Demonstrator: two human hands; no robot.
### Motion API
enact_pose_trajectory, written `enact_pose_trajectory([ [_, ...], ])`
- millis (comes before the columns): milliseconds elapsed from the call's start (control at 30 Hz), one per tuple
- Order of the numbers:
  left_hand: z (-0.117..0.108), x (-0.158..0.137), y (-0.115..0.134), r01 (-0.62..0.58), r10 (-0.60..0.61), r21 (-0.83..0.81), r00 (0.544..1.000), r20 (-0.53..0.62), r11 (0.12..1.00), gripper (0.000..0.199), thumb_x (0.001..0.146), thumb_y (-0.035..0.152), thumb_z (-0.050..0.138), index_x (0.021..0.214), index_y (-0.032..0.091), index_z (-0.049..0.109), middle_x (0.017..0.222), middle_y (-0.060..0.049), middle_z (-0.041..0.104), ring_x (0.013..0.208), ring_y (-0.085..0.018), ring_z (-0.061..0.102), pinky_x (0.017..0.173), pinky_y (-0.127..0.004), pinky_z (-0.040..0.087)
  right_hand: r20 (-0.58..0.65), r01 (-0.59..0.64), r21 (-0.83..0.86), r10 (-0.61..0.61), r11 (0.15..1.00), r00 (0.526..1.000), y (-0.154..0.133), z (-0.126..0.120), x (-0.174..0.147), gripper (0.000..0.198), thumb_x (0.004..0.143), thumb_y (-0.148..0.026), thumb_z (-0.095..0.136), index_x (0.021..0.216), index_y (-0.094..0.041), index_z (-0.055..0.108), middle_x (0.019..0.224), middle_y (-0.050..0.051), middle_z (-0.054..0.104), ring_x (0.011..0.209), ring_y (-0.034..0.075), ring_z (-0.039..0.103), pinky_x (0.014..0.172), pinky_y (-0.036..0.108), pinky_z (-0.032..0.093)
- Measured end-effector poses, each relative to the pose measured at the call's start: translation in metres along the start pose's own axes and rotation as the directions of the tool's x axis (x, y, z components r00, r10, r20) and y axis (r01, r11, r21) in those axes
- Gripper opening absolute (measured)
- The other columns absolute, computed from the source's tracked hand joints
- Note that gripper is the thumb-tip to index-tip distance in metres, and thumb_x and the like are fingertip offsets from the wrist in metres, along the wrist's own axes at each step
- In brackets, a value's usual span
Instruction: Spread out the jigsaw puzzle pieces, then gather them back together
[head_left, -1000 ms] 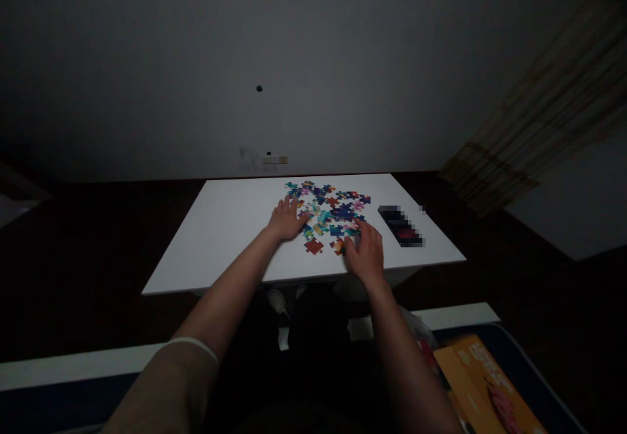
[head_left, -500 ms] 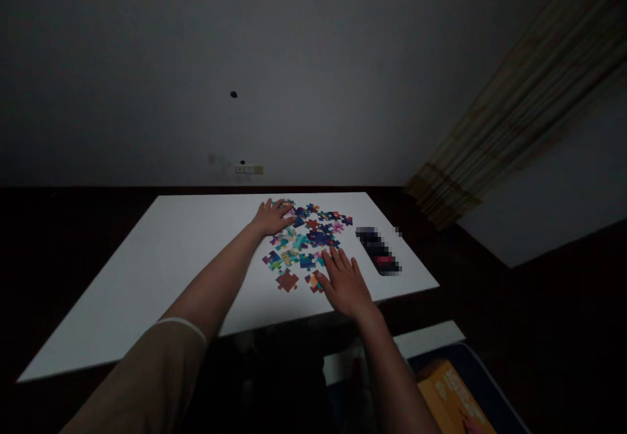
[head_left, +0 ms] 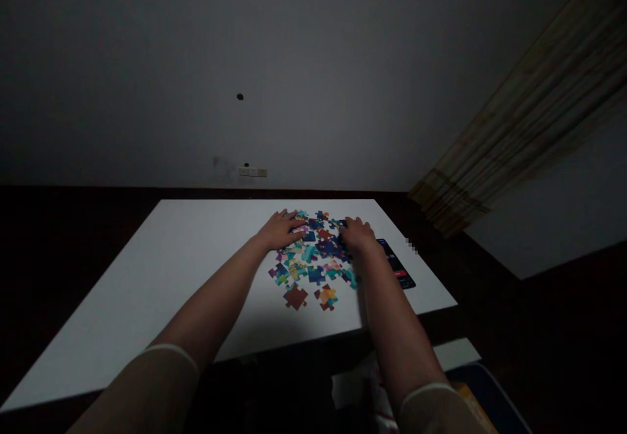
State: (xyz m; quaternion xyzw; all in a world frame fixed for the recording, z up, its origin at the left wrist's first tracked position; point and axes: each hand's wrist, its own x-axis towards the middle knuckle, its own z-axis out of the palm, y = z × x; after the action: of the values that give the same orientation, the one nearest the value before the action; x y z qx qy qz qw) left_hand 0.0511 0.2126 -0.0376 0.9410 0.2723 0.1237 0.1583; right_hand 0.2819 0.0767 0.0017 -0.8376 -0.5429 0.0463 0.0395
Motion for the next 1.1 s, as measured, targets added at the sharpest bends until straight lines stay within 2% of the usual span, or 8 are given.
enact_pose_trajectory([
  [100,-0.001,0.000,-0.002,-0.052,0.046,-0.092,0.996,-0.071,0.994,0.062,0.086,0.058,0.045,0.141,0.031,0.040,0.151,-0.003,0.032,0.141,-0.029,0.021,0.115,-0.046,0.016,0.010,-0.111,0.005,0.111,0.994,0.994,-0.007,0.013,0.015,0.048,0.094,-0.041,0.030,0.135,-0.020,0.043,0.133,0.019,0.046,0.119,0.035,0.045,0.092,0.052,0.037],
  [233,0.005,0.005,-0.010,-0.016,-0.032,-0.237,0.980,-0.195,0.971,0.075,0.083,0.045,0.054,0.148,0.022,0.025,0.151,-0.008,0.031,0.140,-0.028,0.024,0.114,-0.043,0.022,0.000,-0.101,0.006,0.101,0.995,0.995,-0.015,0.028,0.016,0.045,0.095,-0.043,0.027,0.134,-0.027,0.044,0.134,0.014,0.045,0.120,0.032,0.043,0.094,0.048,0.037],
  [467,0.019,0.017,-0.033,-0.027,-0.173,-0.522,0.928,-0.330,0.853,0.055,0.085,0.033,0.049,0.139,0.025,0.042,0.142,-0.006,0.045,0.130,-0.022,0.042,0.113,-0.040,0.028,-0.250,-0.026,-0.007,0.023,1.000,0.968,-0.010,0.027,0.024,0.042,0.095,-0.038,0.030,0.127,-0.024,0.053,0.126,0.014,0.054,0.117,0.032,0.045,0.094,0.046,0.037],
  [567,0.021,0.022,-0.040,-0.021,-0.288,-0.680,0.896,-0.337,0.733,0.046,0.087,0.033,0.045,0.133,0.026,0.048,0.135,-0.005,0.052,0.124,-0.021,0.048,0.108,-0.040,0.035,-0.350,0.038,0.017,-0.029,0.999,0.936,-0.011,0.025,0.026,0.043,0.095,-0.035,0.030,0.130,-0.021,0.051,0.128,0.013,0.054,0.119,0.032,0.044,0.096,0.046,0.037],
  [667,0.019,0.023,-0.039,-0.007,-0.361,-0.757,0.876,-0.320,0.654,0.044,0.091,0.041,0.037,0.130,0.025,0.050,0.132,-0.006,0.055,0.121,-0.022,0.051,0.102,-0.041,0.041,-0.364,0.236,0.045,-0.204,0.971,0.909,-0.021,0.027,0.024,0.043,0.095,-0.032,0.031,0.133,-0.021,0.049,0.132,0.009,0.053,0.123,0.027,0.043,0.103,0.042,0.034],
  [800,0.016,0.019,-0.026,0.030,-0.262,-0.582,0.911,-0.318,0.813,0.053,0.094,0.052,0.028,0.132,0.021,0.050,0.139,-0.006,0.049,0.130,-0.021,0.042,0.112,-0.036,0.028,-0.209,0.434,0.045,-0.417,0.900,0.885,-0.041,0.031,0.021,0.045,0.094,-0.028,0.039,0.138,-0.028,0.044,0.144,0.002,0.042,0.132,0.022,0.035,0.110,0.039,0.027],
  [933,0.016,0.015,-0.019,0.070,-0.150,-0.357,0.968,-0.201,0.932,0.059,0.094,0.056,0.023,0.133,0.021,0.049,0.140,-0.004,0.048,0.131,-0.021,0.041,0.113,-0.035,0.026,-0.085,0.388,0.053,-0.383,0.920,0.920,-0.049,0.031,0.022,0.045,0.092,-0.025,0.045,0.135,-0.033,0.047,0.140,0.000,0.046,0.130,0.023,0.038,0.108,0.040,0.028],
  [1100,0.017,0.018,-0.024,0.096,-0.190,-0.374,0.956,-0.223,0.923,0.057,0.094,0.057,0.020,0.125,0.026,0.057,0.130,-0.002,0.058,0.121,-0.024,0.051,0.105,-0.037,0.036,-0.131,0.329,0.041,-0.322,0.943,0.938,-0.036,0.034,0.027,0.040,0.090,-0.036,0.050,0.130,-0.030,0.052,0.131,0.006,0.052,0.118,0.027,0.048,0.099,0.038,0.035],
])
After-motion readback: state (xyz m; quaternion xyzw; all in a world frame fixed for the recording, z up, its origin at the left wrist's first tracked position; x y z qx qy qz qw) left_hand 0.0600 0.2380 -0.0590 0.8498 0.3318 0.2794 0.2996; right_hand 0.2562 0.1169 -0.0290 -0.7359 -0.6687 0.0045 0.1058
